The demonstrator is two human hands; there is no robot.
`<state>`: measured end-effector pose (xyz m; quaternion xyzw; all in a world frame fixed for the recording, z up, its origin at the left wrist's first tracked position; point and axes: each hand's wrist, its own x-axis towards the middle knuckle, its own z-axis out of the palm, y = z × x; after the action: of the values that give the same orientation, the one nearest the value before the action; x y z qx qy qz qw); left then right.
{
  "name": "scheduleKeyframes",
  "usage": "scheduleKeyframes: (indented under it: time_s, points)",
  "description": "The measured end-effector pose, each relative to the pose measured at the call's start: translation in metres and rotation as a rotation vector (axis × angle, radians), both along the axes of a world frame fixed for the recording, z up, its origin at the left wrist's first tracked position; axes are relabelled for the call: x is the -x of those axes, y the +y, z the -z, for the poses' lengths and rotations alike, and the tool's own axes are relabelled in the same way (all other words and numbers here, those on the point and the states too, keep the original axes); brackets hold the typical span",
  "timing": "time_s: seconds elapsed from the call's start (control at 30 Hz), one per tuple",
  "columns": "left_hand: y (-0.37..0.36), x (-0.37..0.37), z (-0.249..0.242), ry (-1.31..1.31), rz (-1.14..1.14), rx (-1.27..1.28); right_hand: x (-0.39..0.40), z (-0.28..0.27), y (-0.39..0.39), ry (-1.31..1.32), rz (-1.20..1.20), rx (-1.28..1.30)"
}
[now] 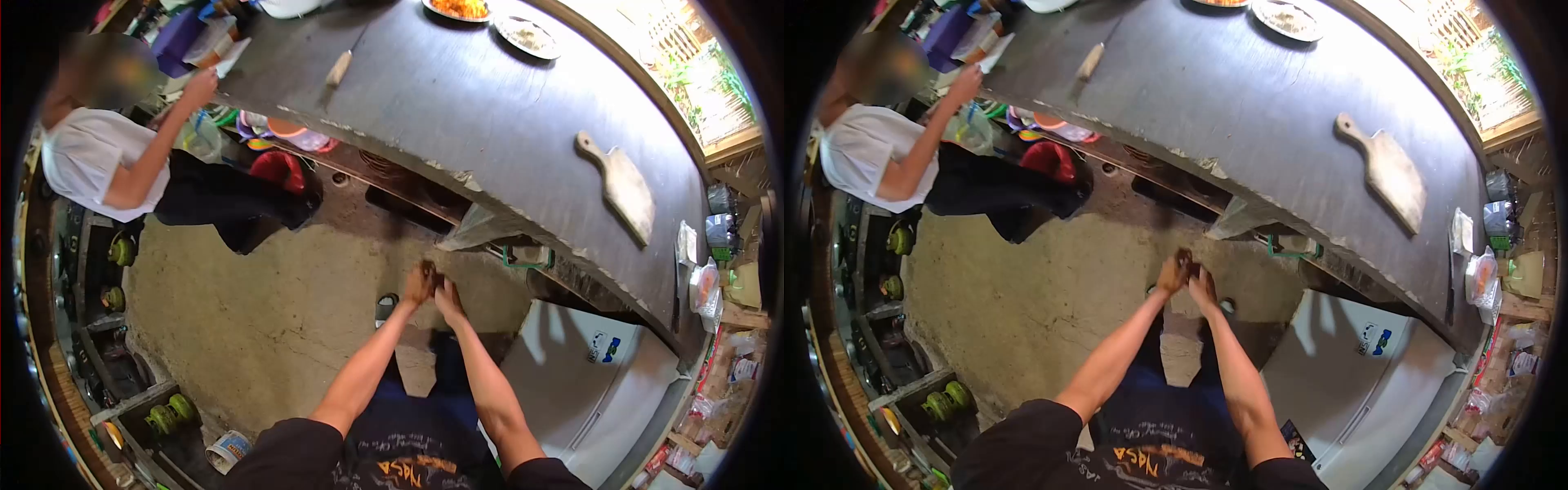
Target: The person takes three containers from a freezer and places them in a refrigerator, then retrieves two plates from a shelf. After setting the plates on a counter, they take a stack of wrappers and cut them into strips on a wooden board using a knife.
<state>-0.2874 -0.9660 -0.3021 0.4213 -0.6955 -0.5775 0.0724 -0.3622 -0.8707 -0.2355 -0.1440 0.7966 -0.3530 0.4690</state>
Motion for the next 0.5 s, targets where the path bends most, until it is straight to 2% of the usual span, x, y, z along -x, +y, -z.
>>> scheduleKeyframes:
  time_s: [0.03,0.07,0.1,0.13,0.17,0.2,0.23,0.27,0.33,0.37,0.4,0.47,0.5]
  points:
    - [-0.019,0.013,0.01,0.038,-0.067,0.081,0.01,0.007,-0.021,0.0,0.028,0.025]
    - [-0.036,0.023,0.026,0.069,-0.136,0.16,0.016,0.032,-0.039,0.137,0.101,0.002]
    - [-0.051,0.031,0.104,0.166,-0.033,0.672,0.019,0.066,-0.052,0.267,0.168,-0.033]
    - [-0.072,0.039,0.065,0.238,-0.062,0.444,0.042,0.117,-0.058,0.154,0.14,0.058]
    - [-0.085,0.046,0.044,0.159,-0.104,0.31,0.048,0.111,-0.069,-0.012,0.248,0.117]
    - [-0.102,0.058,0.044,0.094,-0.148,0.192,0.061,0.104,-0.088,-0.165,0.355,0.193]
    - [-0.11,0.064,0.101,0.349,-0.116,0.585,0.073,0.142,-0.095,0.009,0.403,0.184]
    - [-0.119,0.071,0.057,0.241,-0.215,0.036,0.079,0.089,-0.112,-0.048,0.357,0.087]
    - [-0.14,0.092,0.138,0.145,0.131,1.118,0.117,0.161,-0.123,0.274,0.28,-0.044]
    - [-0.145,0.103,0.142,0.173,0.054,0.746,0.135,0.189,-0.125,0.304,0.343,0.007]
    - [-0.154,0.121,0.141,0.202,-0.027,0.384,0.139,0.16,-0.13,0.204,0.313,0.026]
    - [-0.167,0.152,0.174,0.526,-0.183,0.49,0.153,0.182,-0.148,0.303,0.39,-0.041]
    - [-0.165,0.154,0.172,0.527,-0.18,0.485,0.157,0.192,-0.154,0.397,0.452,-0.109]
